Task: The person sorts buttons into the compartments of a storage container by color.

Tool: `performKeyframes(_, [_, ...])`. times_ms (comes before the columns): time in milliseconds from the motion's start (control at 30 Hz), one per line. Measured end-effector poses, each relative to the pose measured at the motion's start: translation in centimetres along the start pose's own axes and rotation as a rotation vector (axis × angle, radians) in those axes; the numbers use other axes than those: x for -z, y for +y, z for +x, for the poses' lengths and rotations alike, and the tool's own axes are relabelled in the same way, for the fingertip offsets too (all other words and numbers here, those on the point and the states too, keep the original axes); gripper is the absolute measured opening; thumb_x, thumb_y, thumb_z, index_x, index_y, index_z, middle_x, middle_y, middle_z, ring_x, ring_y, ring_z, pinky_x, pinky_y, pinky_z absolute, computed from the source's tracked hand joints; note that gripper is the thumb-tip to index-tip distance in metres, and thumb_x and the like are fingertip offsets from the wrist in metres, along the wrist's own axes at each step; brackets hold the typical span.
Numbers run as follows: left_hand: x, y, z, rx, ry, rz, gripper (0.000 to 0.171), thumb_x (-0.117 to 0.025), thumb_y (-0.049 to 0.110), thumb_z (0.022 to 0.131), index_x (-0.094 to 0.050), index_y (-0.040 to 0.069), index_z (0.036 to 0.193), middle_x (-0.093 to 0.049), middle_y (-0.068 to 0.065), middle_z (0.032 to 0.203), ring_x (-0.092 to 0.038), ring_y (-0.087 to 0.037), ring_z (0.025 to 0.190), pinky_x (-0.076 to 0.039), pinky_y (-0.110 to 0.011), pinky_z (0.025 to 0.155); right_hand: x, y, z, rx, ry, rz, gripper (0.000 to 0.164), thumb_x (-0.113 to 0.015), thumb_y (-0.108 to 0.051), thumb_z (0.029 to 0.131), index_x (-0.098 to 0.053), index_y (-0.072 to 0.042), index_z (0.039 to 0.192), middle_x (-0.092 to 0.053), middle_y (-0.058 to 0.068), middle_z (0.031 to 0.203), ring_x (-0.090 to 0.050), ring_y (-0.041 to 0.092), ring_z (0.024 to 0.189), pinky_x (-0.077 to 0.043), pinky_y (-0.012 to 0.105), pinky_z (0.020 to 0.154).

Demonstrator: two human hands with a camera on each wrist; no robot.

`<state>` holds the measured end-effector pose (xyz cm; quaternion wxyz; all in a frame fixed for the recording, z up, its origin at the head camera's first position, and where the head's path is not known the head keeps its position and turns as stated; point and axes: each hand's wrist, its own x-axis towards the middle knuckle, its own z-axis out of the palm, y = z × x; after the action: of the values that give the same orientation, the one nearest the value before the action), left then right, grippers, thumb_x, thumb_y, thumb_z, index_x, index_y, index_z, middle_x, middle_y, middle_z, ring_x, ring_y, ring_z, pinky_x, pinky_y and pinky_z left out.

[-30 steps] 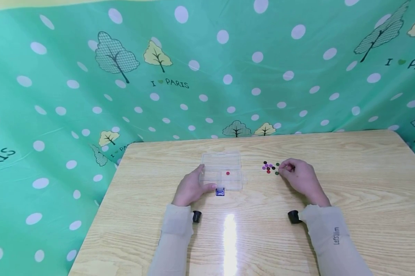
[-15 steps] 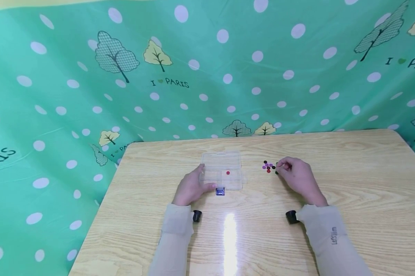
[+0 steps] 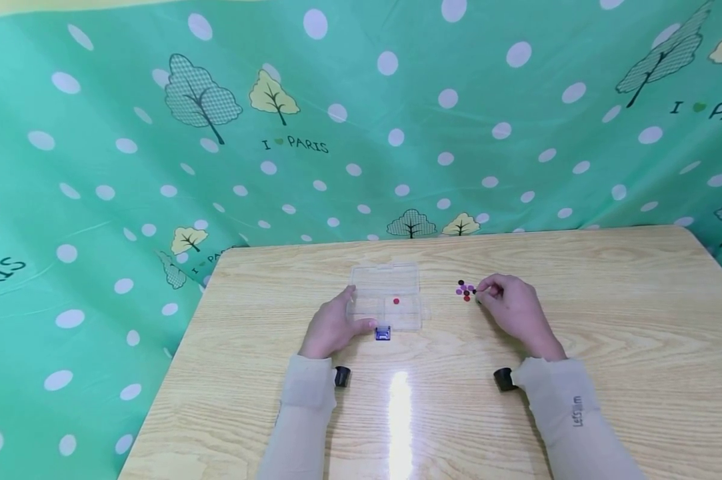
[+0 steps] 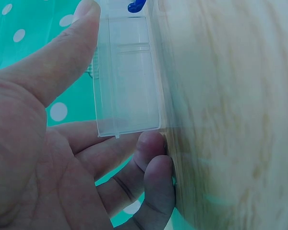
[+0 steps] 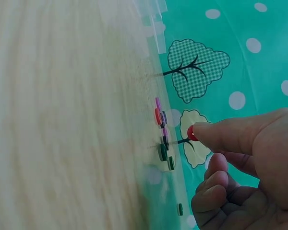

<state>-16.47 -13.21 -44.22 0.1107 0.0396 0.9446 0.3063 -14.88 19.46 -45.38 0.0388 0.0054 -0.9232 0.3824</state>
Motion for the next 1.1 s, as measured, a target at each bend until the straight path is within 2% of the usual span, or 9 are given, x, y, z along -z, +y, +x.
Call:
performKeyframes(767, [-0.2,-0.2,0.2,0.012,-0.011,-0.006,0.097,-0.083,0.040,0.081,-0.035,0.005,0.156,-0.045,-0.018,0.152,-0.044,-0.039,0.138,-0.040,-0.052,0.112,-0.8,-1.1,-0.2,-0.009,-0.012,-0.006,0.010,-0.065,-0.012,0.098,-0.071,-0.004,0.100,-0.057,0.008,0.084,-0.048,0.022,0.072,-0.040,0.033,0.062])
performKeyframes(1100, [0.0,-0.3,0.1,-0.010,-0.003,0.009,0.096,-0.083,0.040,0.081,-0.035,0.003,0.155,-0.047,-0.020,0.150,-0.047,-0.040,0.136,-0.042,-0.052,0.109,-1.2,-1.6,0.0,0.019,-0.017,-0.002,0.013,-0.064,-0.012,0.099,-0.072,-0.003,0.103,-0.056,0.007,0.082,-0.047,0.021,0.071,-0.040,0.033,0.062])
